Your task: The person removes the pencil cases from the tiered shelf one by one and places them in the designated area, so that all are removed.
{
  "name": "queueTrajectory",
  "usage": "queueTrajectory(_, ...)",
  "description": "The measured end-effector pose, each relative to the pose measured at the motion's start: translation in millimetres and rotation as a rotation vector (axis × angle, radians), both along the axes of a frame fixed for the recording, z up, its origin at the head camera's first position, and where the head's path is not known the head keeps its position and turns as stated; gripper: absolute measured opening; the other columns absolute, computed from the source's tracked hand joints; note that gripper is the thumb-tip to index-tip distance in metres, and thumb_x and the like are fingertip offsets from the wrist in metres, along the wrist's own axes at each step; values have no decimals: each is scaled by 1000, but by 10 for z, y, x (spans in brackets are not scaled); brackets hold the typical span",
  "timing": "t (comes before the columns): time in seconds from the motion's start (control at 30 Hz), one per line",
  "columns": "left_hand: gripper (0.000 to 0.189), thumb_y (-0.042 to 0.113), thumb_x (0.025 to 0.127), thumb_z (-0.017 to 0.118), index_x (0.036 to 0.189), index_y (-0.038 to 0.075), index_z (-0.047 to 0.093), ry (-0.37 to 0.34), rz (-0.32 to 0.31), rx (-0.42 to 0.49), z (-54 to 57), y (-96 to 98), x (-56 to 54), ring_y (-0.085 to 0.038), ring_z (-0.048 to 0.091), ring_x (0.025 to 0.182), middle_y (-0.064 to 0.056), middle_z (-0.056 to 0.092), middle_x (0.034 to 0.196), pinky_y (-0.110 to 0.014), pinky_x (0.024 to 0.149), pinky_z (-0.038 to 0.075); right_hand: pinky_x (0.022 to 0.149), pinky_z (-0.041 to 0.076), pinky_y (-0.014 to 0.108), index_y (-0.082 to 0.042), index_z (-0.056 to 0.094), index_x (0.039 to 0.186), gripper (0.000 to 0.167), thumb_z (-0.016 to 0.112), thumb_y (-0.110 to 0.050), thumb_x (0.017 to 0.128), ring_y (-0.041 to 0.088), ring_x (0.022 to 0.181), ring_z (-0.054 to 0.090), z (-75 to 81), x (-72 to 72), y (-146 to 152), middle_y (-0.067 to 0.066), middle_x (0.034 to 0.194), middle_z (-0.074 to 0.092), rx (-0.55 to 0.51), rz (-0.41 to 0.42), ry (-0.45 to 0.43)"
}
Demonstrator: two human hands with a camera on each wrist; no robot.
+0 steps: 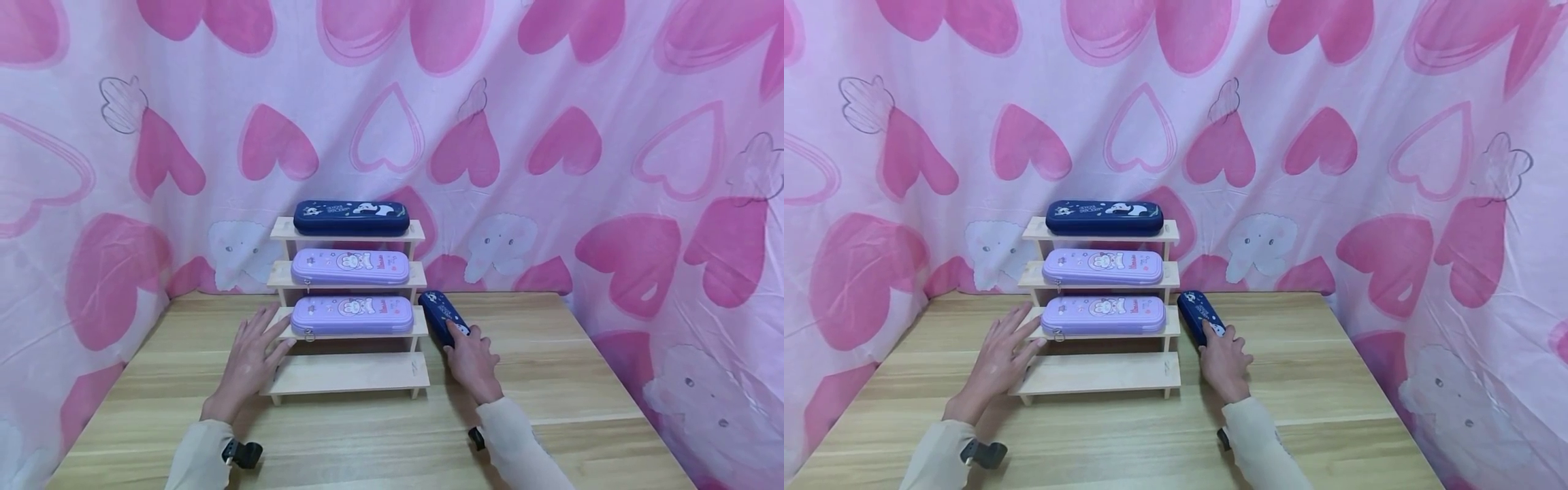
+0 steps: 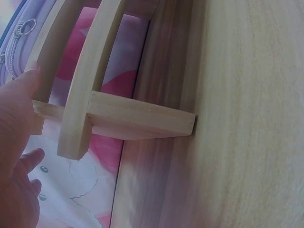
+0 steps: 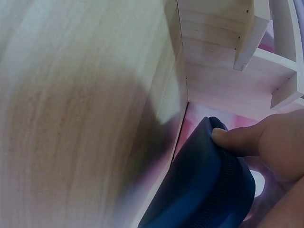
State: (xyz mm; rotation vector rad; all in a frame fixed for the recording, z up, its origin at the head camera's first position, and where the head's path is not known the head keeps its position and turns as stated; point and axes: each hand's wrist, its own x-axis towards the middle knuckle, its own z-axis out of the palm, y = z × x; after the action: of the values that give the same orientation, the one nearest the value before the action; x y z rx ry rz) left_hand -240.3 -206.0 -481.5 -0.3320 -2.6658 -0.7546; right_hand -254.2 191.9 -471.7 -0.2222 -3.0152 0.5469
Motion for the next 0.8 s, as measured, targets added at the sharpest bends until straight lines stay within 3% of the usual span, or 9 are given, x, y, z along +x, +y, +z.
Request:
queueTrajectory(0.5, 49, 35, 100, 58, 144, 14, 53, -2, 16, -2, -21, 17, 10, -43, 23, 151, -15, 29, 164, -63, 123, 10, 73, 48, 69, -26, 49, 148, 56, 65, -30, 96, 48, 101, 52, -48, -39, -58, 31, 124, 49, 35, -9, -13)
queueTrajectory(0.8, 49, 35, 101, 57, 145, 15, 53, 6, 5, 4, -21, 10, -2, -42, 23, 151, -14, 28, 164, -64, 123, 11, 74, 50, 66, -27, 47, 149, 60, 68, -33, 93, 45, 100, 50, -33, -61, -126, 33, 118, 52, 60, -29, -67)
